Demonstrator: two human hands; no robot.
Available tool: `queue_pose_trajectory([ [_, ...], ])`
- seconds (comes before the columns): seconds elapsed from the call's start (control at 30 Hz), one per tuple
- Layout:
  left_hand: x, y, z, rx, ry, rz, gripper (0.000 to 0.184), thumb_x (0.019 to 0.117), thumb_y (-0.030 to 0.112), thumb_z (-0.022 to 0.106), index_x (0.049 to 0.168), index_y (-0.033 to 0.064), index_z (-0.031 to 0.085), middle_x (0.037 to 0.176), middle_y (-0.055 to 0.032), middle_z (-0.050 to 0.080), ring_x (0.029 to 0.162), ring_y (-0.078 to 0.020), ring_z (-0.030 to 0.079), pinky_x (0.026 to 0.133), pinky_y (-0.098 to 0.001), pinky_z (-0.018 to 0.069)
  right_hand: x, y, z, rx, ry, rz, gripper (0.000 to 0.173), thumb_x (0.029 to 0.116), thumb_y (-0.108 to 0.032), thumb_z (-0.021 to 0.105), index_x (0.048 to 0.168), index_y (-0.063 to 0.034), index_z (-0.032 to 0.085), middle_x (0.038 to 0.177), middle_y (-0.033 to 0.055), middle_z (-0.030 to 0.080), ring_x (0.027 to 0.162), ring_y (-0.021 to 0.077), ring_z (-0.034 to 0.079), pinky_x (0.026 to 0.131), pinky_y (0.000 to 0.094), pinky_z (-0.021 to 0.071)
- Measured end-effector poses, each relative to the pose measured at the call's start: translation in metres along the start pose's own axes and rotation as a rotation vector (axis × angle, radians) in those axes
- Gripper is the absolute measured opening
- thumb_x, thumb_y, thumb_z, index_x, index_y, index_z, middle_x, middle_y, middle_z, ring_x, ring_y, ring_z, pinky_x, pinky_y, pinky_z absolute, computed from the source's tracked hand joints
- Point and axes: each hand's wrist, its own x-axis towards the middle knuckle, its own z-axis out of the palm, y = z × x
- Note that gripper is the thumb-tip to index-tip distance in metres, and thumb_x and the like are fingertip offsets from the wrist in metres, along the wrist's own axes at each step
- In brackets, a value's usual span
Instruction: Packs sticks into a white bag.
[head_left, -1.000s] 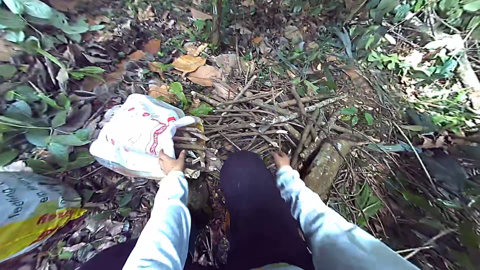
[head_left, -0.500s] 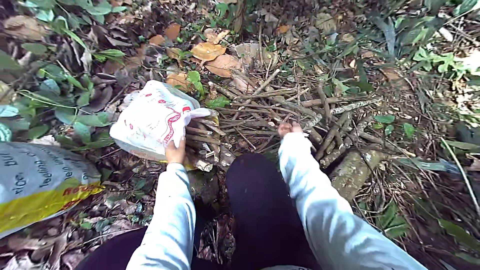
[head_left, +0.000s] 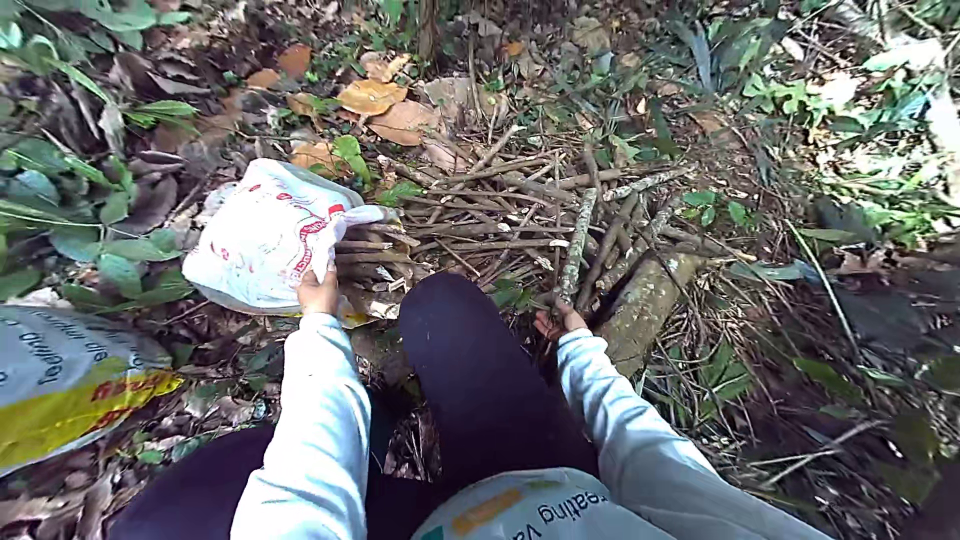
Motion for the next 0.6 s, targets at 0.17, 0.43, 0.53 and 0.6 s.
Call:
queue_pose_trajectory([
  [0.17, 0.003, 0.010, -0.017, 0.139, -0.100, -0.098, 0.056, 0.1082, 0.037, 0.055, 0.137, -0.0102, 0.055, 0.138, -0.0354, 0.056, 0.133, -0.0474, 0.053, 0.112, -0.0631, 0.0373, 0.000, -0.040, 0.010, 0.129, 0.058, -0.085, 0.025, 0.1103, -0.037, 0.042, 0.105, -0.0134, 0.048, 0.070, -0.0009, 0.049, 0.047, 0.0056, 0.044, 0.045, 0.0201, 0.0435],
  [0.43, 0.031, 0.069, -0.065, 0.187, -0.127, -0.043, 0.054, 0.1086, 0.035, 0.055, 0.138, -0.0097, 0.055, 0.140, -0.0352, 0.054, 0.134, -0.0478, 0.052, 0.111, -0.0649, 0.0387, -0.114, -0.081, -0.112, -0.694, -0.027, -0.421, 0.035, 0.1083, -0.011, 0.050, 0.139, 0.0066, 0.047, 0.099, 0.0150, 0.066, 0.071, 0.0148, 0.067, 0.066, 0.0316, 0.0595],
  [0.53, 0.039, 0.068, -0.052, 0.217, -0.159, -0.029, 0.052, 0.1088, 0.035, 0.054, 0.137, -0.0092, 0.055, 0.137, -0.0341, 0.056, 0.130, -0.0467, 0.055, 0.108, -0.0640, 0.0421, -0.140, -0.090, -0.136, -0.838, -0.085, -0.611, 0.035, 0.1019, -0.005, 0.053, 0.134, 0.0071, 0.052, 0.086, 0.0078, 0.065, 0.059, 0.0072, 0.062, 0.056, 0.0254, 0.0560],
  [0.6, 0.039, 0.070, -0.044, 0.252, -0.162, -0.007, 0.052, 0.1084, 0.034, 0.054, 0.136, -0.0100, 0.055, 0.136, -0.0352, 0.057, 0.129, -0.0479, 0.056, 0.108, -0.0649, 0.0422, -0.149, -0.097, -0.131, -0.881, -0.114, -0.711, 0.035, 0.0981, -0.005, 0.054, 0.131, 0.0070, 0.055, 0.081, 0.0049, 0.064, 0.056, 0.0042, 0.060, 0.054, 0.0228, 0.0547],
])
